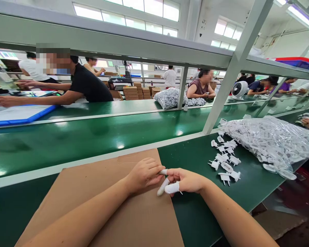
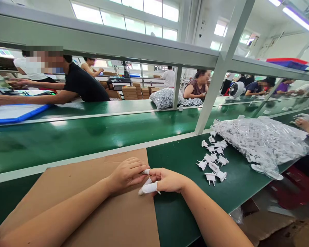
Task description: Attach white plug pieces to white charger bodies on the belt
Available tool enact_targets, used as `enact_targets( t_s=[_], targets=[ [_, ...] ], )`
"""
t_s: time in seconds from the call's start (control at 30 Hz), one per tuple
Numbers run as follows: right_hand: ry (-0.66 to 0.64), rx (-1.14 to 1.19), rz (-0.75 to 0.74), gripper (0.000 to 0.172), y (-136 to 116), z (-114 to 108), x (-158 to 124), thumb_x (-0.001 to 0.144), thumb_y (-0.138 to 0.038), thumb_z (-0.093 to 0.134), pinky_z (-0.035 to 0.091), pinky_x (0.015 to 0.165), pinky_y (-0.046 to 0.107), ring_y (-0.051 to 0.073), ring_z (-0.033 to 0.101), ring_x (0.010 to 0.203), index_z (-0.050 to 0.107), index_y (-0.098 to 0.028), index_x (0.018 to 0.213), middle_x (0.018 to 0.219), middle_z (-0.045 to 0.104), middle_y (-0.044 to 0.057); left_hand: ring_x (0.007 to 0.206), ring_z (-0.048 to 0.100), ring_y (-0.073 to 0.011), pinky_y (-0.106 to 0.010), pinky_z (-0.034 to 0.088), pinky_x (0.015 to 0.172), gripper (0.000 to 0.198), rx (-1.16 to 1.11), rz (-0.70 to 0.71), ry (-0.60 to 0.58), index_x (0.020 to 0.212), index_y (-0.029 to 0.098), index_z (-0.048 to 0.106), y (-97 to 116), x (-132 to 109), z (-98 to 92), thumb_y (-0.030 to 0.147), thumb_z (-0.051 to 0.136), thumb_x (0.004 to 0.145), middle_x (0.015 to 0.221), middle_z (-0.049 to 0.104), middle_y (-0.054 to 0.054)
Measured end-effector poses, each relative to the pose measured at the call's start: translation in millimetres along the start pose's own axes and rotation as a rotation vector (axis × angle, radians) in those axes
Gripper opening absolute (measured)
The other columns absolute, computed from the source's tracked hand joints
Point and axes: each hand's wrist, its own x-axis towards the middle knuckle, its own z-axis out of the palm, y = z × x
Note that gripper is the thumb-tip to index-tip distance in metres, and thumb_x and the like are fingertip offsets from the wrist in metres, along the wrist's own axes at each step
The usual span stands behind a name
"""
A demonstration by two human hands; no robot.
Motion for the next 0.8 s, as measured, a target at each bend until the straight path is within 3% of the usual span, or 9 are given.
enact_targets(
  t_s=[0.17, 0.23, 0.43, 0.6, 0.8],
  targets=[
    [0.023, 0.008, -0.034, 0.07, -2.6, 0.5, -1.6, 0.073, -0.054, 0.089, 0.041, 0.069, 0.028, 0.013, 0.061, 0.073, 0.066, -0.017, 0.128, 0.107, 0.079, 0.01, 0.085, 0.07, -0.0206, -0.035, 0.054, 0.079, 0.041, 0.016, -0.013, 0.024, 0.141, 0.021, 0.054, -4.0, -3.4, 1.9, 0.036, 0.062, 0.104, 0.098, 0.076, -0.006],
    [0.026, 0.012, -0.012, 0.071, -2.2, 2.0, -0.6, 0.072, -0.055, 0.091, 0.041, 0.068, 0.027, 0.012, 0.06, 0.072, 0.066, -0.016, 0.125, 0.107, 0.079, 0.011, 0.085, 0.069, -0.0201, -0.034, 0.053, 0.079, 0.037, 0.01, 0.006, 0.023, 0.141, 0.022, 0.055, -3.6, -4.0, 3.4, 0.033, 0.059, 0.106, 0.099, 0.076, -0.005],
    [0.026, 0.04, 0.039, 0.089, 0.1, 4.9, 4.0, 0.067, -0.055, 0.095, 0.04, 0.066, 0.026, 0.011, 0.057, 0.07, 0.057, -0.016, 0.137, 0.103, 0.078, 0.009, 0.079, 0.065, -0.018, -0.033, 0.047, 0.075, 0.016, -0.054, -0.085, -0.057, 0.109, 0.019, 0.063, -0.5, -3.6, 5.4, 0.028, 0.051, 0.109, 0.093, 0.075, -0.004],
    [0.027, 0.056, 0.029, 0.086, -1.0, 5.7, 4.7, 0.066, -0.053, 0.095, 0.039, 0.065, 0.025, 0.01, 0.056, 0.07, 0.062, -0.017, 0.137, 0.099, 0.077, 0.006, 0.062, 0.051, -0.017, -0.033, 0.035, 0.061, 0.049, -0.073, -0.157, -0.154, 0.071, 0.02, 0.05, -4.5, -5.3, 6.9, 0.049, 0.047, 0.109, 0.066, 0.061, -0.002],
    [0.1, 0.039, -0.016, 0.075, 0.2, 2.9, 4.0, 0.075, -0.051, 0.088, 0.04, 0.066, 0.026, 0.011, 0.058, 0.069, 0.065, -0.018, 0.138, 0.101, 0.078, 0.007, 0.068, 0.052, -0.0188, -0.033, 0.037, 0.066, 0.043, -0.115, -0.25, -0.233, 0.076, 0.02, 0.051, -4.2, -6.2, 8.8, 0.041, 0.039, 0.112, 0.074, 0.062, -0.004]
  ],
)
